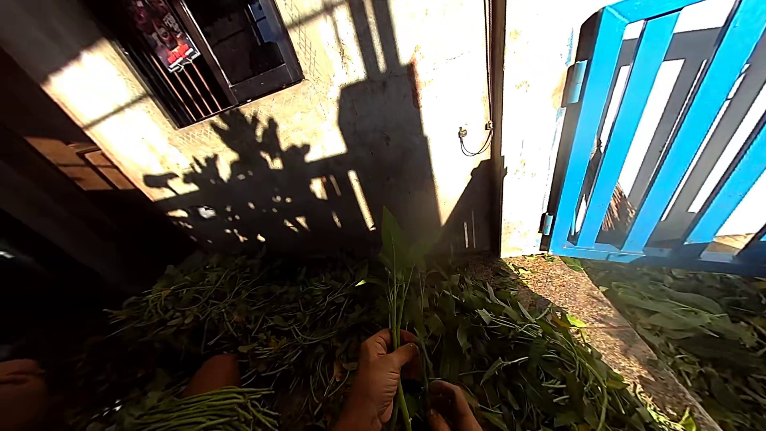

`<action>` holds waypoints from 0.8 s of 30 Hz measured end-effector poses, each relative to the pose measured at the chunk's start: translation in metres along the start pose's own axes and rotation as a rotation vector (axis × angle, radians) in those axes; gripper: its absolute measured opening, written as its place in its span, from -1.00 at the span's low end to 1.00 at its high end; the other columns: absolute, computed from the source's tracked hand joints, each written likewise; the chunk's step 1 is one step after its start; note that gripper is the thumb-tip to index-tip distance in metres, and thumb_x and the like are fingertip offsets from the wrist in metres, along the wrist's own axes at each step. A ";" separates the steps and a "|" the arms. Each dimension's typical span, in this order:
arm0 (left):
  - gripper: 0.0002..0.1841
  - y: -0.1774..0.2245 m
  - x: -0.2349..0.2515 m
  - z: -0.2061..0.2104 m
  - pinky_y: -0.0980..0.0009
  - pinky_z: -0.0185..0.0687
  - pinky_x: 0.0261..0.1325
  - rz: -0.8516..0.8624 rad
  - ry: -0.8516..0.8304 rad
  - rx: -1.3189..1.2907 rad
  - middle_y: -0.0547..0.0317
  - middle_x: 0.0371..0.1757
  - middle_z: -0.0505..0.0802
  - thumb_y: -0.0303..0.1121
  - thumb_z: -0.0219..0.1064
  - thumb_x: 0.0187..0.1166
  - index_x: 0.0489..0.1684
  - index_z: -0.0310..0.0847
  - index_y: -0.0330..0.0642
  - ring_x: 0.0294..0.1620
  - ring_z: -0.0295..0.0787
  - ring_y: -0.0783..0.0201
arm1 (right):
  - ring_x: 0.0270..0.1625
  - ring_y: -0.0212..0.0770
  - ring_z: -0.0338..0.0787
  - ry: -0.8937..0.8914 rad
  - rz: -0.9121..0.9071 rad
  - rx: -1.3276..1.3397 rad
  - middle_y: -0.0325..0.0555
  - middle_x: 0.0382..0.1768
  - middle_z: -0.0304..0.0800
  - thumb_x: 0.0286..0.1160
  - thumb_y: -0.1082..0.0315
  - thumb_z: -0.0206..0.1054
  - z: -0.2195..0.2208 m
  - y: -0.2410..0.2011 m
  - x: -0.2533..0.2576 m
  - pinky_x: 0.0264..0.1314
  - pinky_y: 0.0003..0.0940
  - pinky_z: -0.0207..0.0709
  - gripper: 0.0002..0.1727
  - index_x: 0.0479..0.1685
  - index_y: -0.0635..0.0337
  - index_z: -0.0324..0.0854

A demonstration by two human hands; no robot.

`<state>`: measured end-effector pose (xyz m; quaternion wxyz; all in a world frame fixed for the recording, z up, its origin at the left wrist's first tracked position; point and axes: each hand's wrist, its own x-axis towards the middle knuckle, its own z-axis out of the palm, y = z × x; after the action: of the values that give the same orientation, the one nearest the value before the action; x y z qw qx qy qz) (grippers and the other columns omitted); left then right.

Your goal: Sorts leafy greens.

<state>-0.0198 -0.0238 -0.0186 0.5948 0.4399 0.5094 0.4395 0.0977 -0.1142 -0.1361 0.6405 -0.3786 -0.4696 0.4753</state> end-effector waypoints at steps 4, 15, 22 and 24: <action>-0.91 0.000 0.000 -0.002 0.26 0.82 -0.29 0.030 -0.039 0.004 -0.12 -0.30 0.84 -0.63 0.41 0.51 -0.12 0.69 -0.43 -0.40 0.80 0.13 | -0.05 -0.19 0.81 -0.017 -0.013 -0.050 0.09 0.03 0.73 0.66 0.55 0.15 0.003 -0.008 0.003 0.02 -0.26 0.76 -0.63 0.39 0.47 0.41; -0.89 0.002 -0.002 -0.011 0.27 0.82 -0.20 0.090 -0.192 0.140 -0.03 -0.32 0.85 -0.57 0.48 0.46 -0.16 0.74 -0.37 -0.36 0.81 0.18 | -0.11 -0.16 0.83 -0.005 0.025 -0.057 0.04 -0.04 0.78 0.64 0.40 0.28 0.006 -0.024 0.009 -0.06 -0.21 0.77 -0.51 0.46 0.45 0.33; -0.88 -0.002 -0.003 -0.005 0.28 0.84 -0.22 0.130 -0.142 0.181 -0.07 -0.32 0.88 -0.59 0.53 0.39 -0.21 0.75 -0.39 -0.36 0.84 0.15 | -0.23 -0.25 0.85 0.405 0.084 0.228 0.01 -0.18 0.90 0.64 0.46 0.33 0.036 -0.047 0.042 -0.16 -0.38 0.76 -0.76 0.15 0.38 0.75; -0.91 -0.002 -0.002 -0.004 0.27 0.83 -0.27 0.151 -0.055 0.167 -0.07 -0.36 0.85 -0.60 0.51 0.40 -0.25 0.74 -0.38 -0.40 0.83 0.14 | -0.31 -0.30 0.79 0.432 -0.078 0.072 -0.04 -0.26 0.83 0.58 0.52 0.36 0.036 -0.034 0.042 -0.25 -0.46 0.72 -0.83 -0.02 0.38 0.81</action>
<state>-0.0238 -0.0261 -0.0207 0.5351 0.5370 0.4932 0.4267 0.0766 -0.0813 -0.0842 0.7571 -0.4303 -0.3184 0.3745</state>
